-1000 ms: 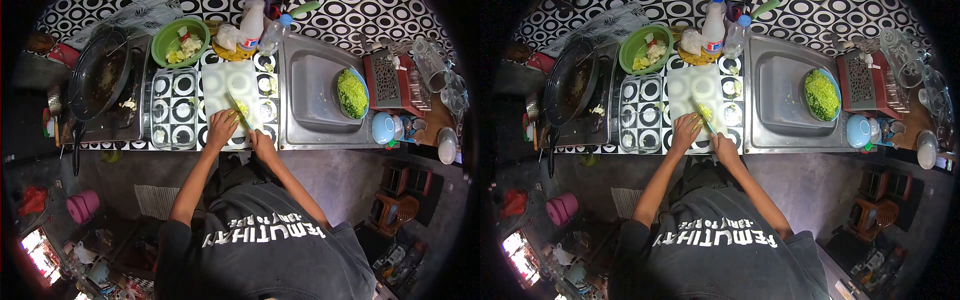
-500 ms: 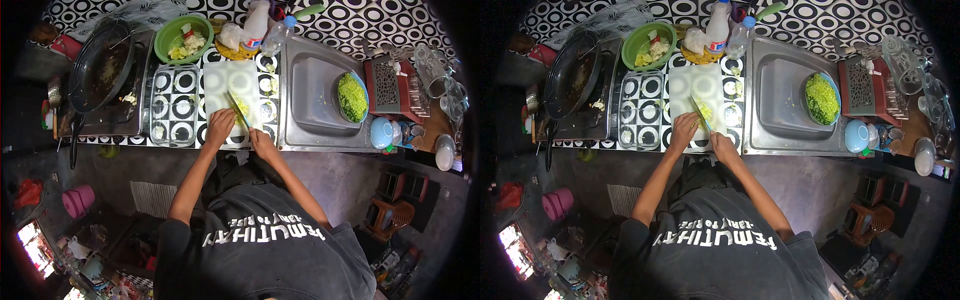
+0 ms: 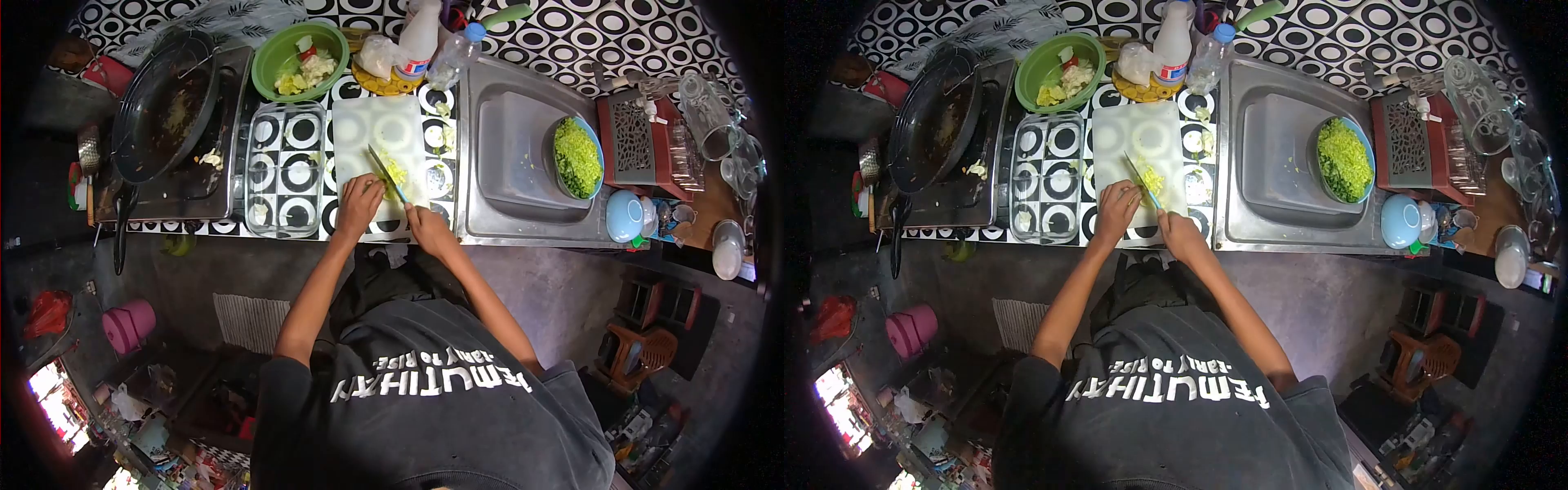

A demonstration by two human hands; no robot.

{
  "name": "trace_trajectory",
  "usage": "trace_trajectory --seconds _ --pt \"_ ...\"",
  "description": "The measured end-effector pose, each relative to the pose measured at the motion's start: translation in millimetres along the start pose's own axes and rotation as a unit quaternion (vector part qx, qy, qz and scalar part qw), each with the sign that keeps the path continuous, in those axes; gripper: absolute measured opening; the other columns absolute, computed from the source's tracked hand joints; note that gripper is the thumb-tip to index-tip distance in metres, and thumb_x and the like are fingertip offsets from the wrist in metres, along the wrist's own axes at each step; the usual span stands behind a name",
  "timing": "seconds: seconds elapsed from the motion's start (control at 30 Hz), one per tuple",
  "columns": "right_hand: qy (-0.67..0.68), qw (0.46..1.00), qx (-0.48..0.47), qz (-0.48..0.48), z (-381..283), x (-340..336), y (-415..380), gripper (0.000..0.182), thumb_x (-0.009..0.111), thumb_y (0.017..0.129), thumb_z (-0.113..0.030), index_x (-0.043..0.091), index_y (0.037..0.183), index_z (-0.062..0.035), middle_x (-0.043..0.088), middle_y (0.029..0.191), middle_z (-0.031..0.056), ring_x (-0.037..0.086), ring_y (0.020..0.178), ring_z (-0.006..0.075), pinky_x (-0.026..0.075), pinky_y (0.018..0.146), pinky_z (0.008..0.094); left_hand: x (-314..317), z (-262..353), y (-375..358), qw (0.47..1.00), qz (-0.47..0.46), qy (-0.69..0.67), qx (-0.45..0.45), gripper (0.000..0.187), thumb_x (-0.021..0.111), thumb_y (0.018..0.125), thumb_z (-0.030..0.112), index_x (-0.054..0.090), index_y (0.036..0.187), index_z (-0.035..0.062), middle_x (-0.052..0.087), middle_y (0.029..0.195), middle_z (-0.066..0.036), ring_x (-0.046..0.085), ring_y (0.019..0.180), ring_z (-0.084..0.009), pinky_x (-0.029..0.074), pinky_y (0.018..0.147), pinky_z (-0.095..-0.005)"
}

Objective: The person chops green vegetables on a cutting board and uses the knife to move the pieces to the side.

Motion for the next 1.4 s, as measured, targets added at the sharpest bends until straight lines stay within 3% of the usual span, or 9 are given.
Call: trace_trajectory --seconds 0.2,0.57,0.8,0.93,1.03,1.17,1.3,1.33,1.4 --pt "-0.026 0.999 -0.018 0.034 4 26 0 0.051 0.038 0.104 -0.037 0.058 0.087 0.0069 0.061 0.076 0.0346 0.06 0.076 0.0523 0.047 0.071 0.0571 0 -7 0 0.999 0.003 -0.035 -0.032 0.021 0.068 0.084 0.007 0.065 0.104 0.0013 0.064 0.106 -0.013 0.06 0.098 -0.0325 0.045 0.088 -0.0411" --pt "0.011 0.999 0.028 -0.039 -14 4 10 0.059 0.036 0.103 -0.04 0.061 0.084 0.0094 0.061 0.08 0.0362 0.06 0.083 0.053 0.047 0.078 0.0543 -8 1 -9 1.0 -0.007 -0.006 0.014 0.02 0.067 0.084 0.005 0.067 0.104 0.0023 0.065 0.107 -0.011 0.061 0.101 -0.0288 0.046 0.088 -0.0393" --pt "0.004 1.0 -0.002 0.029 -2 23 2 0.053 0.038 0.104 -0.038 0.06 0.085 0.0065 0.061 0.077 0.0354 0.059 0.08 0.0533 0.046 0.074 0.0577 -7 -3 -6 1.0 -0.002 -0.031 -0.006 0.015 0.066 0.085 0.004 0.068 0.1 0.0028 0.066 0.103 -0.01 0.061 0.098 -0.0286 0.046 0.086 -0.0386" --pt "0.024 0.998 -0.015 0.048 -24 15 37 0.056 0.039 0.103 -0.04 0.062 0.087 0.0091 0.06 0.077 0.0344 0.059 0.078 0.0524 0.047 0.07 0.0519 -8 -5 -3 0.999 0.003 -0.026 -0.036 0.015 0.065 0.086 0.007 0.066 0.1 0.0032 0.066 0.102 -0.01 0.06 0.096 -0.0296 0.045 0.086 -0.0392" --pt "0.03 0.999 -0.01 0.038 -25 4 43 0.06 0.038 0.103 -0.044 0.062 0.086 0.0088 0.061 0.071 0.0308 0.062 0.071 0.0472 0.048 0.067 0.0493 -5 -7 0 0.999 -0.004 -0.01 -0.035 0.016 0.065 0.086 0.008 0.066 0.101 0.0035 0.065 0.102 -0.01 0.06 0.096 -0.0297 0.045 0.085 -0.0393" --pt "0.036 0.998 0.041 -0.025 -13 -1 16 0.062 0.037 0.103 -0.046 0.06 0.081 0.0069 0.058 0.062 0.0204 0.06 0.06 0.0314 0.048 0.063 0.0437 -5 -7 -1 0.999 0.011 -0.021 -0.042 0.015 0.066 0.085 0.008 0.067 0.1 0.0033 0.065 0.102 -0.01 0.059 0.095 -0.0295 0.044 0.085 -0.0397" --pt "0.037 0.998 -0.028 0.031 -9 15 -7 0.056 0.039 0.104 -0.04 0.058 0.08 0.0074 0.056 0.062 0.0258 0.056 0.059 0.041 0.045 0.061 0.046 -3 -12 -6 0.999 0.014 -0.027 -0.042 0.016 0.068 0.084 0.009 0.068 0.099 0.0022 0.066 0.104 -0.01 0.06 0.097 -0.0296 0.045 0.085 -0.0402" --pt "0.03 1.0 0.006 0.001 -3 25 -7 0.053 0.038 0.104 -0.036 0.059 0.087 0.009 0.06 0.075 0.0351 0.06 0.076 0.0524 0.046 0.072 0.0553 -2 -12 -6 0.999 0.01 -0.031 -0.041 0.016 0.068 0.084 0.009 0.068 0.099 0.0018 0.066 0.105 -0.01 0.06 0.098 -0.0296 0.045 0.086 -0.0403" --pt "0.005 1.0 -0.011 0.026 -5 29 -7 0.053 0.038 0.104 -0.037 0.059 0.088 0.0088 0.06 0.074 0.0348 0.06 0.076 0.0522 0.046 0.071 0.0556 -1 -11 -8 0.999 0.004 -0.022 -0.026 0.02 0.069 0.083 0.01 0.068 0.102 0.0014 0.065 0.107 -0.011 0.06 0.101 -0.0295 0.045 0.088 -0.0402"
Point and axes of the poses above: each hand's wrist, its own y-axis towards the middle knuckle, its own x-axis out of the palm, z = x × y, the point moved 9 cm from there along y, towards the middle knuckle
